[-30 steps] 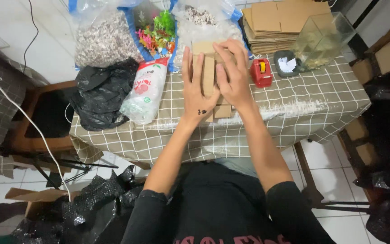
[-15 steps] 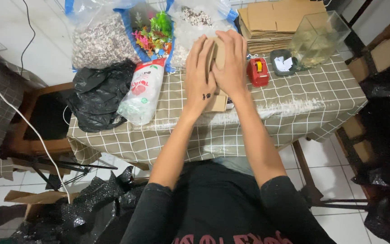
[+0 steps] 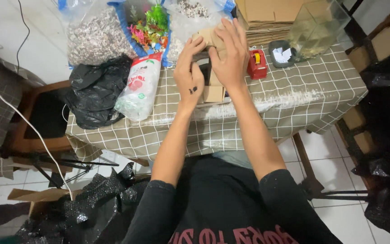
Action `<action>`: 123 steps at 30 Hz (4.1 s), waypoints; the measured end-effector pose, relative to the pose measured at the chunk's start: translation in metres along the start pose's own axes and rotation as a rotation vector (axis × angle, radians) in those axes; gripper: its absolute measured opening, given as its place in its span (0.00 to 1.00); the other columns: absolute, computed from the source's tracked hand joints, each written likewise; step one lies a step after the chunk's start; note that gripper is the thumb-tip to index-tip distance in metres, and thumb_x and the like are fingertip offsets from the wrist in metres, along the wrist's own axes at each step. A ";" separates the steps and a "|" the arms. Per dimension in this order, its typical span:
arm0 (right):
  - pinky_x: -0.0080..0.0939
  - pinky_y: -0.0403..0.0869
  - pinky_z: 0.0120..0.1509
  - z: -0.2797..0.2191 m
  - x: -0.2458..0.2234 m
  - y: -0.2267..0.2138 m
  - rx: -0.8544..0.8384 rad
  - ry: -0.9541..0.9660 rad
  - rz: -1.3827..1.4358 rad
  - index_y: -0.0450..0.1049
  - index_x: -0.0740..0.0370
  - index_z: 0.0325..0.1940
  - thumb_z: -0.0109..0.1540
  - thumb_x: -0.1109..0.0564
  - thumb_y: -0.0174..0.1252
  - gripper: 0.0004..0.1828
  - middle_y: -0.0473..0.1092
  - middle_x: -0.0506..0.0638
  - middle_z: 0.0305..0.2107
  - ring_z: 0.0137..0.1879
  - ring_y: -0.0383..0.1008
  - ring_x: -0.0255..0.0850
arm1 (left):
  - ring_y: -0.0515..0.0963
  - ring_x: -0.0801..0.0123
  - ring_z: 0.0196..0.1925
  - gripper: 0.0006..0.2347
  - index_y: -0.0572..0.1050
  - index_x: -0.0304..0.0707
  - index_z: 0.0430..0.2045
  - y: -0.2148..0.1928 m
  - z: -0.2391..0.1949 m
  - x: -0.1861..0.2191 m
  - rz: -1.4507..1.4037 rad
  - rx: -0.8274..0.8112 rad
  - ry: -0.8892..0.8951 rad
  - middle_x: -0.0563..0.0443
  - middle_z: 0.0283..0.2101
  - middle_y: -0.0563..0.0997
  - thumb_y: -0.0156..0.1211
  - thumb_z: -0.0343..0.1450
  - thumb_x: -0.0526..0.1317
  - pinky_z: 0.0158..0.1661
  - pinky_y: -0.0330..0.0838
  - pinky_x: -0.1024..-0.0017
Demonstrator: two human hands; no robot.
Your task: Weigh a small electronic device and pack it into a manually folded cardboard box.
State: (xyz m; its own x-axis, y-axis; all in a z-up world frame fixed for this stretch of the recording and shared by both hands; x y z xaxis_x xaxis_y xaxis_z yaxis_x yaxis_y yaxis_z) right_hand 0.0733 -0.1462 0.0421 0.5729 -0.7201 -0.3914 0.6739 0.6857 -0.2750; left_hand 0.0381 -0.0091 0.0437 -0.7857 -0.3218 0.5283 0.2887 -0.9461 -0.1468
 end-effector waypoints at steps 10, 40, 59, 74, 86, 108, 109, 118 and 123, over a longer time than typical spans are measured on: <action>0.61 0.66 0.78 -0.003 -0.004 -0.005 0.065 -0.009 0.100 0.75 0.62 0.54 0.63 0.67 0.62 0.15 0.67 0.56 0.63 0.74 0.60 0.60 | 0.73 0.46 0.67 0.19 0.78 0.36 0.44 0.001 -0.002 0.006 0.066 -0.005 0.046 0.45 0.53 0.80 0.39 0.67 0.24 0.69 0.66 0.56; 0.66 0.59 0.81 -0.014 -0.038 -0.014 -0.088 -0.236 0.354 0.73 0.67 0.51 0.66 0.69 0.61 0.10 0.69 0.67 0.60 0.74 0.56 0.66 | 0.60 0.61 0.75 0.32 0.53 0.44 0.73 -0.001 -0.007 -0.081 -0.469 -0.035 -0.487 0.42 0.75 0.56 0.52 0.76 0.58 0.72 0.55 0.62; 0.63 0.51 0.91 -0.035 -0.042 -0.035 -0.084 0.142 0.940 0.41 0.44 0.82 0.69 0.53 0.63 0.45 0.39 0.53 0.80 0.87 0.44 0.54 | 0.62 0.58 0.75 0.29 0.51 0.46 0.72 -0.039 0.010 -0.034 -0.442 0.206 -0.269 0.46 0.76 0.55 0.53 0.79 0.53 0.73 0.58 0.61; 0.54 0.45 0.86 -0.059 0.061 -0.006 0.076 0.242 0.502 0.42 0.55 0.82 0.75 0.38 0.44 0.37 0.45 0.56 0.77 0.83 0.44 0.50 | 0.50 0.49 0.80 0.29 0.48 0.44 0.73 -0.040 -0.016 -0.087 -0.081 -0.070 -0.061 0.43 0.78 0.50 0.52 0.81 0.52 0.75 0.47 0.50; 0.54 0.51 0.88 -0.078 0.093 0.000 -0.027 0.210 0.387 0.40 0.59 0.81 0.74 0.30 0.36 0.41 0.45 0.57 0.78 0.84 0.46 0.51 | 0.51 0.48 0.82 0.36 0.39 0.37 0.75 -0.026 -0.046 -0.101 0.036 -0.327 -0.124 0.39 0.79 0.48 0.56 0.80 0.48 0.78 0.50 0.54; 0.47 0.68 0.65 -0.079 0.099 -0.015 0.249 0.041 0.258 0.62 0.63 0.64 0.72 0.33 0.36 0.33 0.69 0.58 0.53 0.57 0.75 0.53 | 0.68 0.33 0.61 0.39 0.45 0.52 0.74 -0.023 -0.049 -0.109 0.108 -0.141 0.346 0.30 0.61 0.65 0.66 0.73 0.53 0.58 0.66 0.44; 0.47 0.68 0.65 -0.078 0.096 -0.018 0.247 0.042 0.258 0.62 0.63 0.64 0.72 0.33 0.36 0.33 0.69 0.58 0.53 0.57 0.75 0.53 | 0.68 0.33 0.61 0.39 0.45 0.52 0.74 -0.023 -0.051 -0.110 0.109 -0.141 0.344 0.30 0.61 0.65 0.66 0.73 0.53 0.58 0.66 0.44; 0.49 0.70 0.64 -0.079 0.095 -0.015 0.268 0.080 0.257 0.60 0.60 0.69 0.71 0.27 0.34 0.39 0.69 0.60 0.54 0.57 0.75 0.53 | 0.70 0.35 0.60 0.36 0.54 0.39 0.72 -0.026 -0.050 -0.119 0.116 -0.117 0.364 0.30 0.56 0.68 0.53 0.73 0.62 0.60 0.64 0.47; 0.53 0.68 0.70 -0.079 0.091 -0.005 0.168 0.047 0.261 0.52 0.64 0.75 0.65 0.18 0.39 0.53 0.64 0.64 0.62 0.67 0.68 0.59 | 0.69 0.37 0.64 0.25 0.57 0.40 0.68 -0.029 -0.052 -0.117 0.077 -0.004 0.311 0.30 0.61 0.66 0.48 0.78 0.52 0.63 0.61 0.47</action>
State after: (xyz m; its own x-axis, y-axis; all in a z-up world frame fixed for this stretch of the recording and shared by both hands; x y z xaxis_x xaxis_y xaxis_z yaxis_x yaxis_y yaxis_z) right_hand 0.0850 -0.2064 -0.0619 0.7171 -0.5140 -0.4708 0.5769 0.8167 -0.0129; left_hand 0.0934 0.0542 -0.0574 -0.8914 -0.3875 0.2351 0.3518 -0.9186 -0.1801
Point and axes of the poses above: each hand's wrist, its own z-axis towards the middle knuckle, its own y-axis out of the palm, x = y × z, the point moved 3 cm from there along z, towards the middle knuckle
